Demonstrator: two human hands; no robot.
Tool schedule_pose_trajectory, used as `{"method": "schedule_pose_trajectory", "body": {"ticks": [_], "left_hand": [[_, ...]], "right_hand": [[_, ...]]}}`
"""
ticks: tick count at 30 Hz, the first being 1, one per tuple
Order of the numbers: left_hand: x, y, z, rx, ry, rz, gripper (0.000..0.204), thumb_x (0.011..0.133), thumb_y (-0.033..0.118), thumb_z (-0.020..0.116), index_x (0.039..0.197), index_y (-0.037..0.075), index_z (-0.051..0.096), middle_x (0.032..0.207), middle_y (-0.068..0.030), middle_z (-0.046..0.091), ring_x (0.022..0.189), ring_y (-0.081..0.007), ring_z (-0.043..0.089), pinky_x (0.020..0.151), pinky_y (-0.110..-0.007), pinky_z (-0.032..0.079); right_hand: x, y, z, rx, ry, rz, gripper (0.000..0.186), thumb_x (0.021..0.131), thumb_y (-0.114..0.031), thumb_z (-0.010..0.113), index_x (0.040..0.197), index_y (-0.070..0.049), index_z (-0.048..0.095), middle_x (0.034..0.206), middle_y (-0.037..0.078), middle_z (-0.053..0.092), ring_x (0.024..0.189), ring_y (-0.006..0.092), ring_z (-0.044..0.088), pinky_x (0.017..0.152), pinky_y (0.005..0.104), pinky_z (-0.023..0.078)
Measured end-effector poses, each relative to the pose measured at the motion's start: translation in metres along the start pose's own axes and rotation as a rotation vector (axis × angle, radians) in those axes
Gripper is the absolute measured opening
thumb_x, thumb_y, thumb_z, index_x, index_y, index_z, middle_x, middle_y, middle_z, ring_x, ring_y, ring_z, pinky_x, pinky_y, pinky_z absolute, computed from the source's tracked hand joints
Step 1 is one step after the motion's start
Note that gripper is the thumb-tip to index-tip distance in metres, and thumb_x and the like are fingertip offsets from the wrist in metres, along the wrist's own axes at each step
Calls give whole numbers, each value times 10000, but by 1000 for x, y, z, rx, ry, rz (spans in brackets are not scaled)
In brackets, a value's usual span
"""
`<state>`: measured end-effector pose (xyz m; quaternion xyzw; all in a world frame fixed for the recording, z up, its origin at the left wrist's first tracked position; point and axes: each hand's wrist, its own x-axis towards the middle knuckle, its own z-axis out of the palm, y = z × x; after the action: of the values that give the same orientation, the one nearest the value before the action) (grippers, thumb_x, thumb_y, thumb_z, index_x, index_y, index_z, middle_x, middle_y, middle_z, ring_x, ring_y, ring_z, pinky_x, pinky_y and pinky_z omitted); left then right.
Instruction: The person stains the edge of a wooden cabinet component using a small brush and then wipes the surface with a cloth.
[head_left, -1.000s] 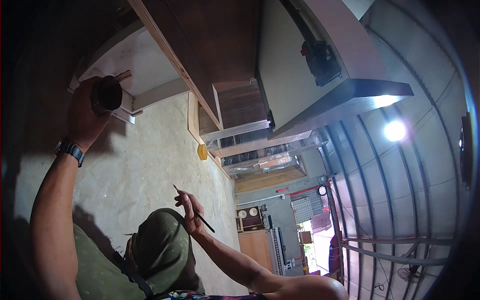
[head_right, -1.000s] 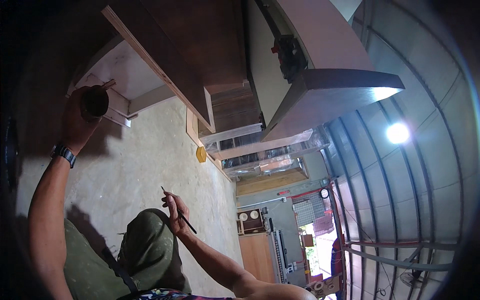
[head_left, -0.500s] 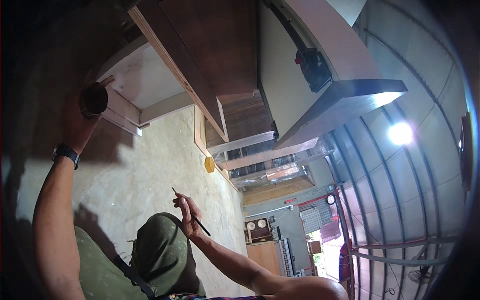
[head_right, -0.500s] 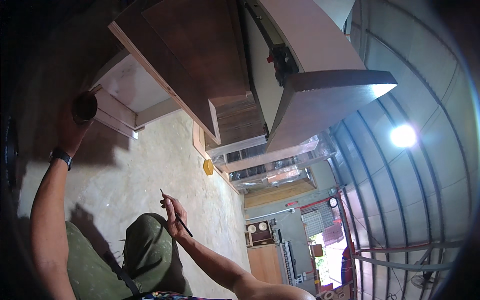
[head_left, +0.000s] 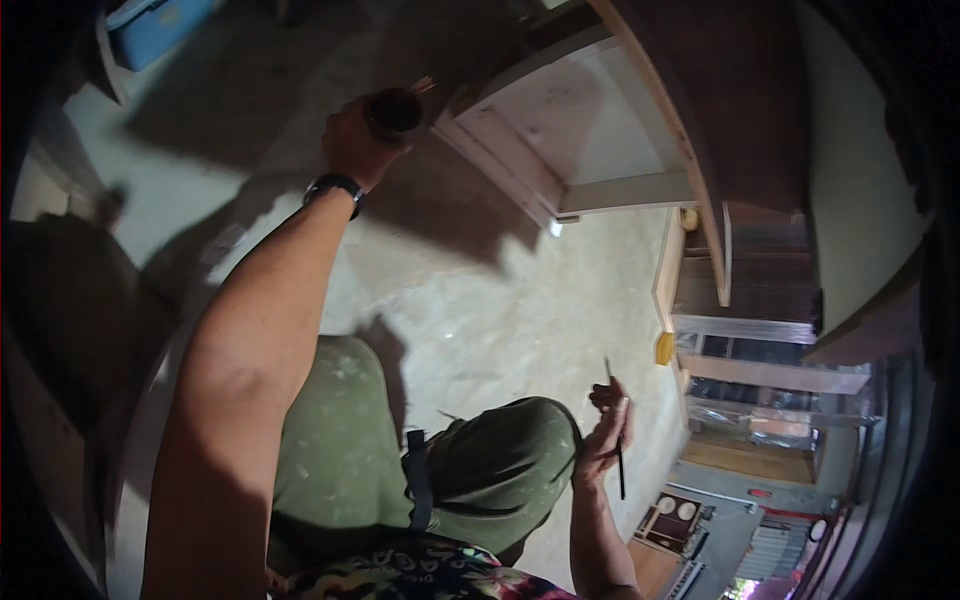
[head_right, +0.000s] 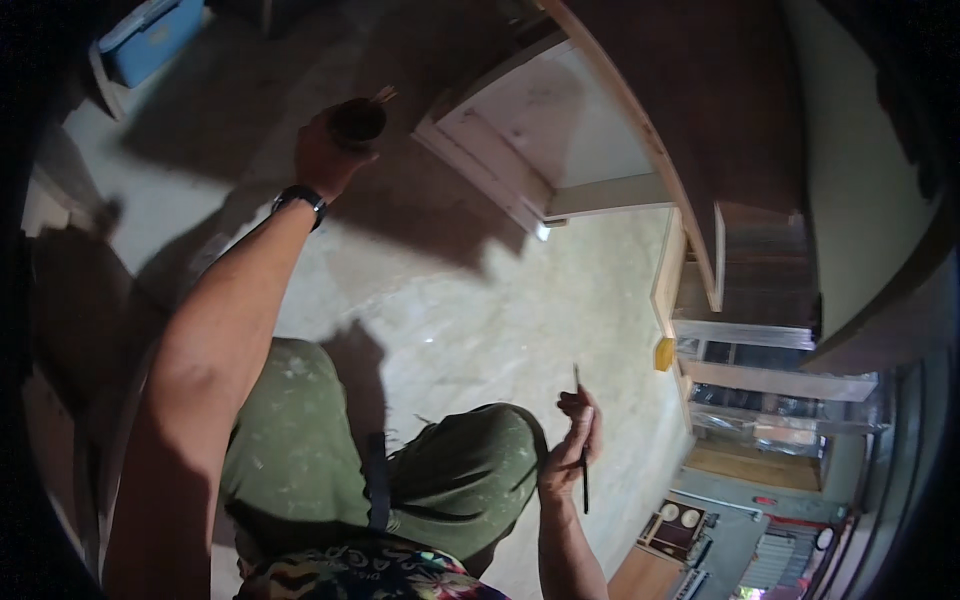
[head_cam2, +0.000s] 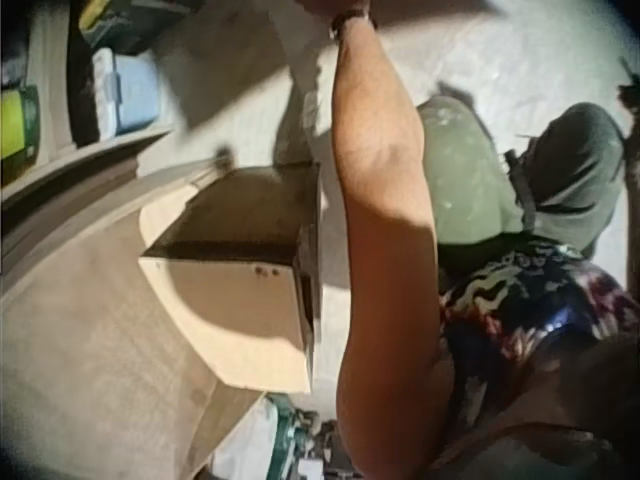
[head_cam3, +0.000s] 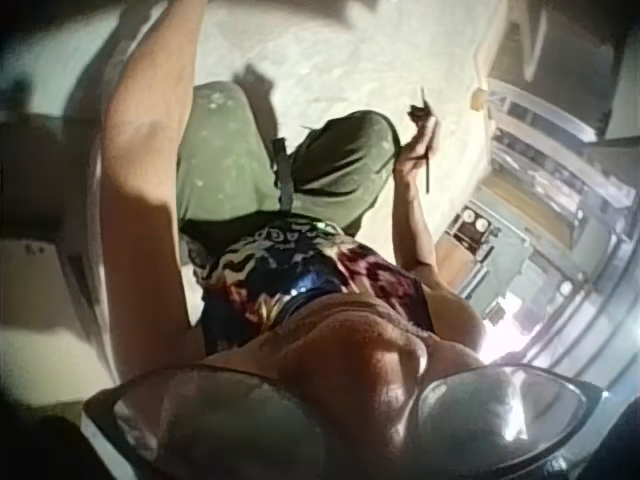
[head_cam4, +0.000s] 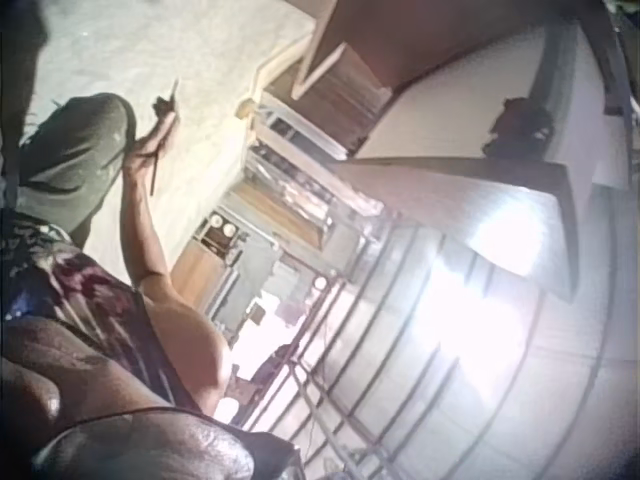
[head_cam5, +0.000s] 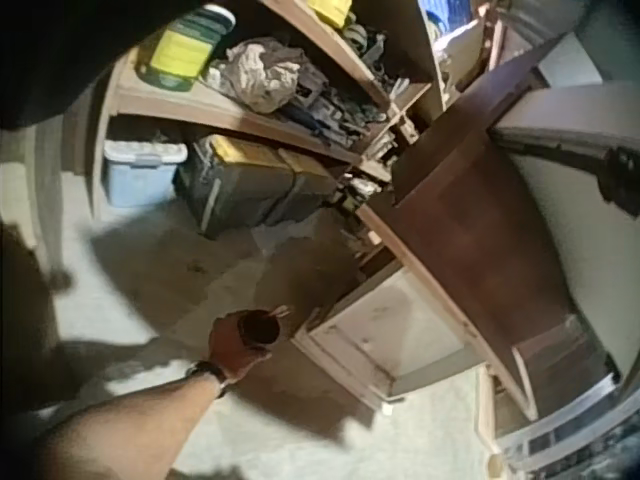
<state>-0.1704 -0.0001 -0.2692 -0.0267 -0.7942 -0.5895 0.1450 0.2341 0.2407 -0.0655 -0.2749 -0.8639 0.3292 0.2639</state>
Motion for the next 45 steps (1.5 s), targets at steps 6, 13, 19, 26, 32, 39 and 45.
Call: {"method": "schedule_pose_trajectory", "body": {"ticks": [6, 13, 19, 26, 32, 39, 45], "left_hand": [[-11, -43, 14, 125, -37, -196, 802, 590, 235, 981, 1301, 101, 637, 1262, -123, 719, 1212, -355, 658, 1037, -470, 536], [-35, -137, 34, 66, 35, -267, 891, 569, 144, 993, 1366, 82, 600, 1303, -147, 700, 1231, -297, 662, 1092, -414, 522], [-42, -195, 32, -749, -35, -541, 723, 782, 141, 868, 1429, 125, 546, 1357, -81, 660, 1226, -291, 652, 848, -510, 636], [-51, -177, -21, -1103, -70, -827, 646, 976, 115, 664, 1563, 200, 407, 1503, -119, 544, 1277, -347, 609, 909, -658, 569], [-45, -103, -44, 311, -452, -448, 988, 774, -25, 736, 1634, 16, 252, 1635, -233, 397, 1505, -345, 412, 1263, -420, 324], [-38, -113, -105, 528, -244, -511, 627, 752, 30, 726, 1366, -36, 623, 1388, -257, 652, 1358, -388, 584, 1182, -443, 434], [21, 4, -165, -584, 241, -644, 220, 906, -47, 618, 1085, 67, 673, 844, -41, 655, 727, -200, 646, 583, -375, 519]], "right_hand": [[-1, 15, -7, 60, 30, 46, 496, 1135, -341, 408, 1343, 53, 628, 1109, 175, 708, 1021, 257, 666, 963, 420, 509], [-8, 28, -10, 52, 101, 38, 507, 1132, -367, 427, 1324, 50, 644, 1066, 167, 713, 982, 240, 664, 938, 406, 514], [-7, 29, -10, 61, 113, 25, 477, 1126, -351, 464, 1303, 48, 655, 1039, 148, 714, 950, 221, 661, 897, 383, 524], [-1, 17, 2, 161, -15, 51, 433, 1113, -294, 487, 1299, 64, 646, 1077, 153, 687, 1008, 227, 652, 929, 375, 522], [12, 31, 9, 188, 7, 6, 353, 1074, -201, 561, 1261, 80, 665, 1058, 171, 696, 985, 236, 670, 906, 367, 524], [41, 44, 21, 185, -4, -95, 276, 1023, -127, 609, 1202, 56, 714, 986, 202, 708, 907, 273, 688, 833, 383, 536], [75, 54, 6, 161, 83, -112, 255, 1033, -144, 614, 1166, 43, 725, 966, 224, 705, 888, 340, 691, 809, 420, 538]]}}
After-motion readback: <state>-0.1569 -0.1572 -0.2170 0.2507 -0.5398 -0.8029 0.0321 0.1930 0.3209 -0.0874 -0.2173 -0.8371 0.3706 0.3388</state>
